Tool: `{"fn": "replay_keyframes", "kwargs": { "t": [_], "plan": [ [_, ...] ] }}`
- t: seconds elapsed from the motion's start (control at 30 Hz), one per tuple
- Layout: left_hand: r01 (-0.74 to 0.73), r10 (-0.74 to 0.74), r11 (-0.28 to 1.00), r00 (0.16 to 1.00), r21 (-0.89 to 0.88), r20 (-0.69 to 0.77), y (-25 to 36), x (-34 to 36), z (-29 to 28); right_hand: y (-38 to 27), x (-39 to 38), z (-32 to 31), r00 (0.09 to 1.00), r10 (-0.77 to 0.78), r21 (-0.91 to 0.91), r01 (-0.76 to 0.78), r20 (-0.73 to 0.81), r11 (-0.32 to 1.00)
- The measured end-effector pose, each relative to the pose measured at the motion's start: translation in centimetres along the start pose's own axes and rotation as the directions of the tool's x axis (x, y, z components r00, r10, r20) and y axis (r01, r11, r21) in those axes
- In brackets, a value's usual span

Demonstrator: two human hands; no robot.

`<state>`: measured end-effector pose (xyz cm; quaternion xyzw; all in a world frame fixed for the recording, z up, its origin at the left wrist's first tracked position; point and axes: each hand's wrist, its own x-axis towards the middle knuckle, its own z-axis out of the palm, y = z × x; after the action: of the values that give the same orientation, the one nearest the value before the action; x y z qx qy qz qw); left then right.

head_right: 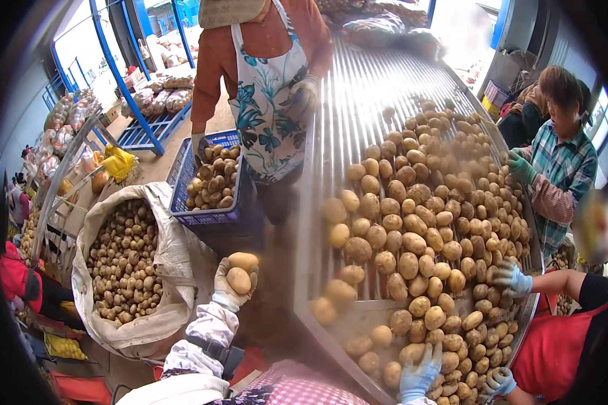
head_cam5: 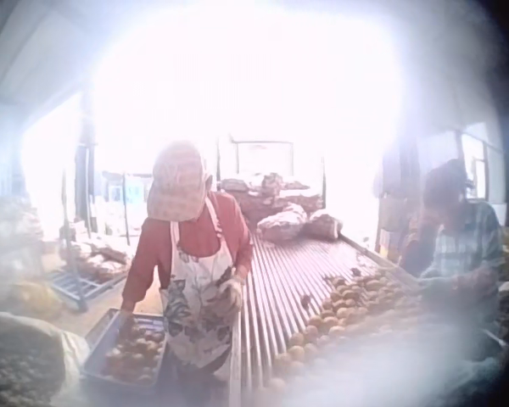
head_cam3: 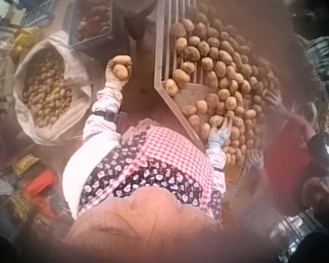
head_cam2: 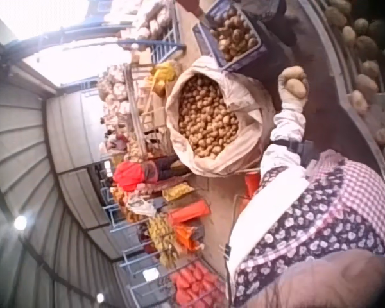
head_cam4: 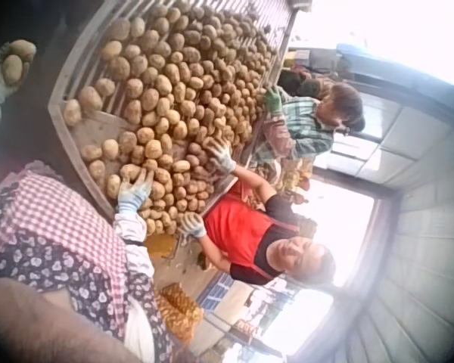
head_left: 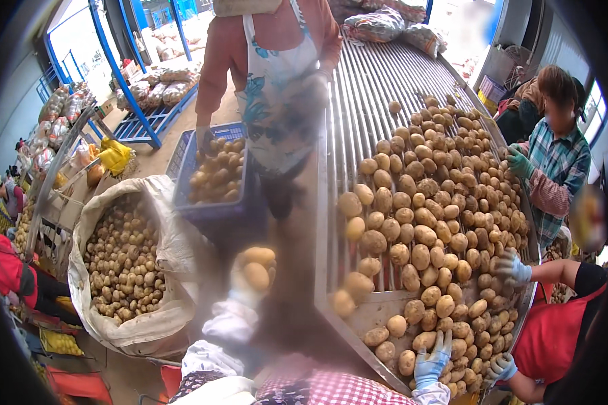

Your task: The recorder and several other workers are sorting harvested potatoes on a metal table, removing debris and damaged items and placing good ones into bags.

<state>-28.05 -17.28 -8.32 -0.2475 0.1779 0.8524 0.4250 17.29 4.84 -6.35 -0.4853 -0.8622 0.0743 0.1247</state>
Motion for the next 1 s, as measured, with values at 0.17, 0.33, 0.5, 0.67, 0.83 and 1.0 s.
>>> {"fn": "replay_keyframes", "kwargs": {
  "t": [0.17, 0.33, 0.5, 0.67, 0.83, 1.0],
  "plan": [
    [-0.391, 0.389, 0.918, 0.920, -0.064, -0.043, 8.6, 8.2, 1.5, 0.5, -0.1, 0.0, 1.000, 0.015, -0.021, -0.015, -0.001, 1.000],
    [-0.529, 0.512, 0.746, 0.844, 0.404, 0.160, 10.9, 11.2, 8.1, 0.5, -0.2, -0.2, 0.999, 0.024, -0.049, -0.025, -0.029, 0.998],
    [-0.663, 0.613, 0.354, 0.697, 0.660, 0.372, -1.2, 7.1, 8.9, 0.1, 0.6, 0.4, 0.999, 0.001, -0.015, -0.002, -0.040, 1.000],
    [-0.751, -0.271, -0.634, 0.440, 0.185, 0.856, -11.8, 0.5, 10.3, 0.0, 0.2, 0.7, 0.994, 0.042, -0.045, -0.046, -0.098, 0.998],
    [-0.461, -0.282, -0.855, 0.797, 0.237, 0.534, -16.4, 1.7, 9.7, -0.9, 1.0, -0.4, 0.997, 0.044, 0.013, -0.044, -0.067, 0.999],
    [-0.695, -0.288, -0.459, 0.705, 0.553, 0.648, -15.4, 1.4, 9.4, -0.1, 0.8, 0.1, 0.993, 0.028, 0.021, -0.026, -0.111, 0.999]
  ]
}}
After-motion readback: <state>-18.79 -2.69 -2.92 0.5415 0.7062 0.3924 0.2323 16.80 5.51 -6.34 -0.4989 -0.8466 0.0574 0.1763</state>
